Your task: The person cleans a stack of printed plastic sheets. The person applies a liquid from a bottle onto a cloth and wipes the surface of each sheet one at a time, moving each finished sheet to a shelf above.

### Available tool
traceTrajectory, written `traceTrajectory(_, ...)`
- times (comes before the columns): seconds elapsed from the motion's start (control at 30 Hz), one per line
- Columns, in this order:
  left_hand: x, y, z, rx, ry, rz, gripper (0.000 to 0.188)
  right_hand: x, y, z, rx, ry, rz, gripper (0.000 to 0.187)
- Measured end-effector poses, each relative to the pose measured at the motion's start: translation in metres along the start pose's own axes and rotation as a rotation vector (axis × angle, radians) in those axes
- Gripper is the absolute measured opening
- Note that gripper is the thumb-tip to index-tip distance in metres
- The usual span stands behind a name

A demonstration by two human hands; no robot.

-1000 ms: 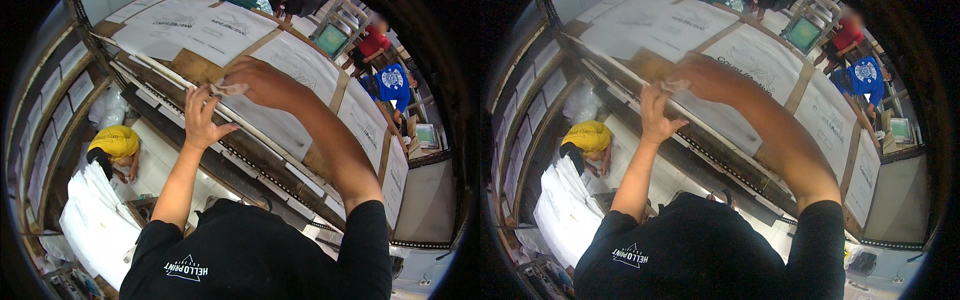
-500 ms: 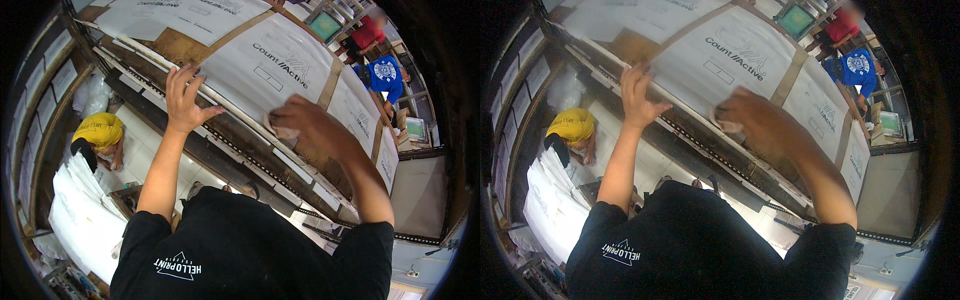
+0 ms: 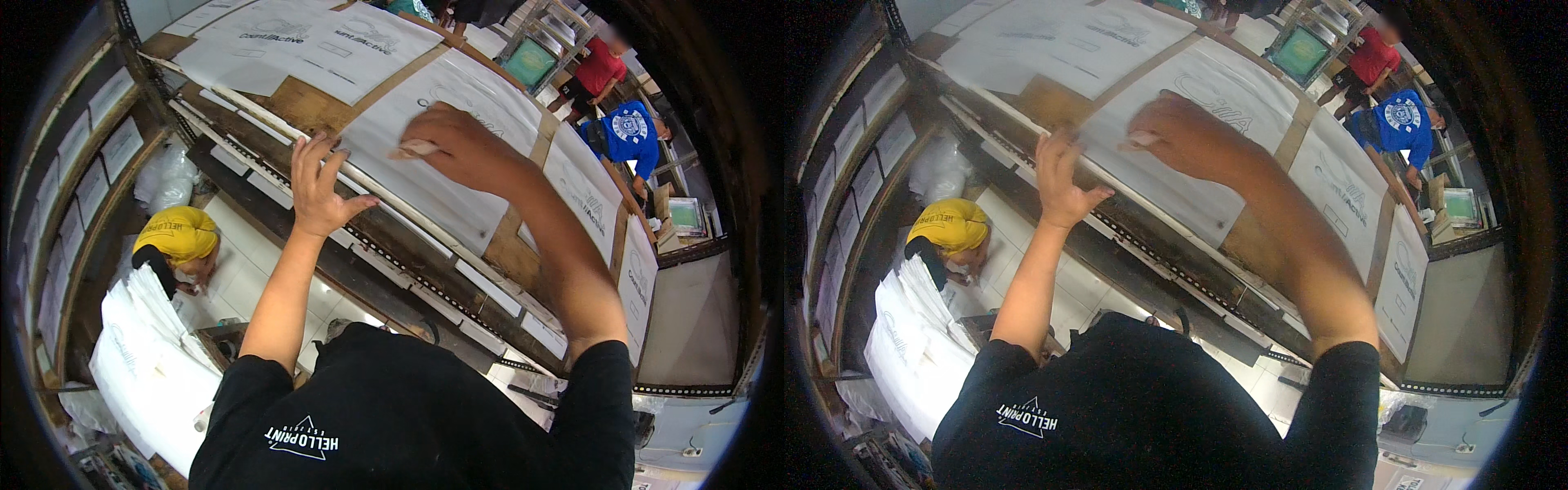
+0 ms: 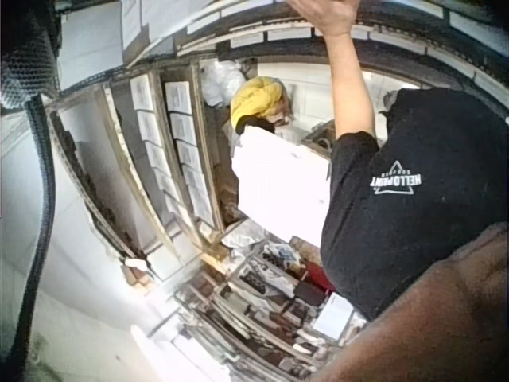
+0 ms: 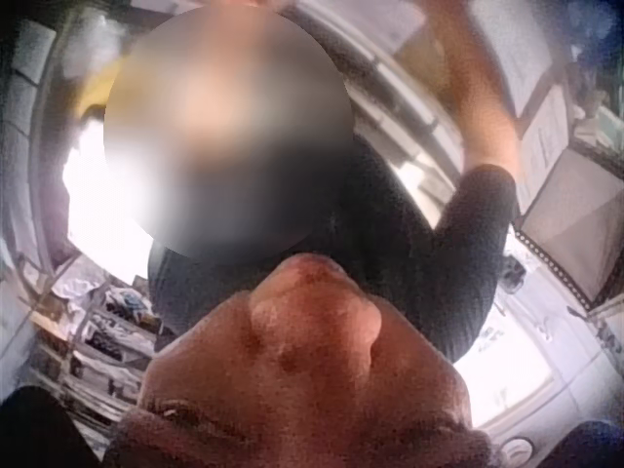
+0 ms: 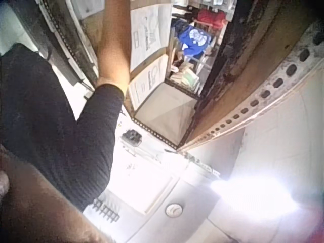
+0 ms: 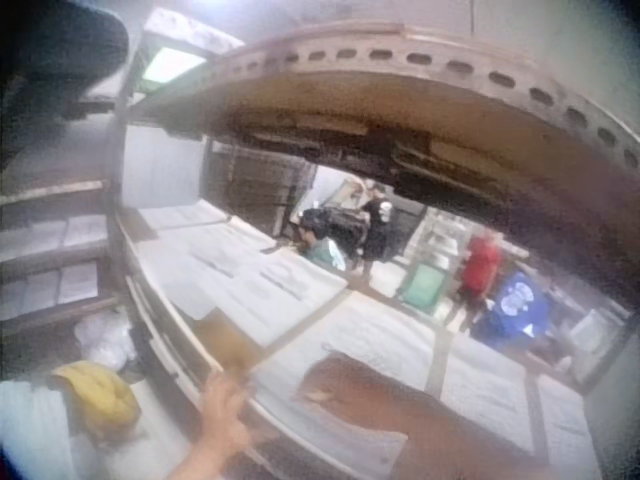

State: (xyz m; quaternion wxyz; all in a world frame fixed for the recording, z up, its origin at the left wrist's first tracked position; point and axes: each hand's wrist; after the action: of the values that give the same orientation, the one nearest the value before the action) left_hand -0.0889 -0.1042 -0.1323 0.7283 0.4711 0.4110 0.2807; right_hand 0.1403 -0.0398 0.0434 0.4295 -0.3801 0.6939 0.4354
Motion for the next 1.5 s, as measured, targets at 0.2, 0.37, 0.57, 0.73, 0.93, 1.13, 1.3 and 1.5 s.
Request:
traceTrajectory(0.2, -0.006, 0.002, 0.003, 0.0, 0.003, -0.001, 0.088, 0.046, 0.065, 0.0, -0.016, 0.011, 0.056, 0.02)
traceTrajectory(0.37, -0.004, 0.001, -0.001, 0.02, 0.007, 0.0, 0.087, 0.036, 0.045, -0.006, 0.022, 0.04, -0.141, 0.025)
traceTrajectory(0.57, -0.007, 0.001, 0.0, 0.013, 0.014, -0.019, 0.086, -0.003, -0.038, -0.023, 0.089, 0.054, -0.346, 0.037)
traceTrajectory(0.73, -0.003, -0.001, 0.002, 0.01, -0.018, -0.022, 0.087, -0.026, -0.106, -0.048, 0.173, 0.041, -0.389, 0.038)
traceTrajectory(0.93, -0.005, 0.0, 0.004, 0.011, -0.006, -0.023, 0.085, -0.044, -0.122, -0.047, 0.345, 0.124, -0.373, 0.023)
traceTrajectory(1.13, -0.006, 0.001, 0.005, 0.005, -0.029, -0.018, 0.086, -0.031, -0.062, -0.005, 0.475, 0.292, -0.029, 0.018)
traceTrajectory(1.3, -0.009, 0.001, 0.005, 0.01, -0.017, -0.015, 0.085, 0.013, 0.022, -0.006, 0.273, 0.117, 0.016, 0.021)
traceTrajectory(1.5, -0.01, -0.002, 0.003, 0.011, -0.055, -0.025, 0.087, 0.051, 0.083, 0.008, 0.099, 0.101, -0.044, 0.028)
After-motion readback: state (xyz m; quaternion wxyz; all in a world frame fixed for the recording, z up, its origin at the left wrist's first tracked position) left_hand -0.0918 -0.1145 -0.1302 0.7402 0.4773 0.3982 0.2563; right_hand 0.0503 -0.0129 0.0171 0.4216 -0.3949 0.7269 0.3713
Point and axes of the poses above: each hand's wrist, its own y-axis towards the middle knuckle, its own x-axis out of the palm, z = x × y, and after that the axes turned 3 degrees about y, right-handed
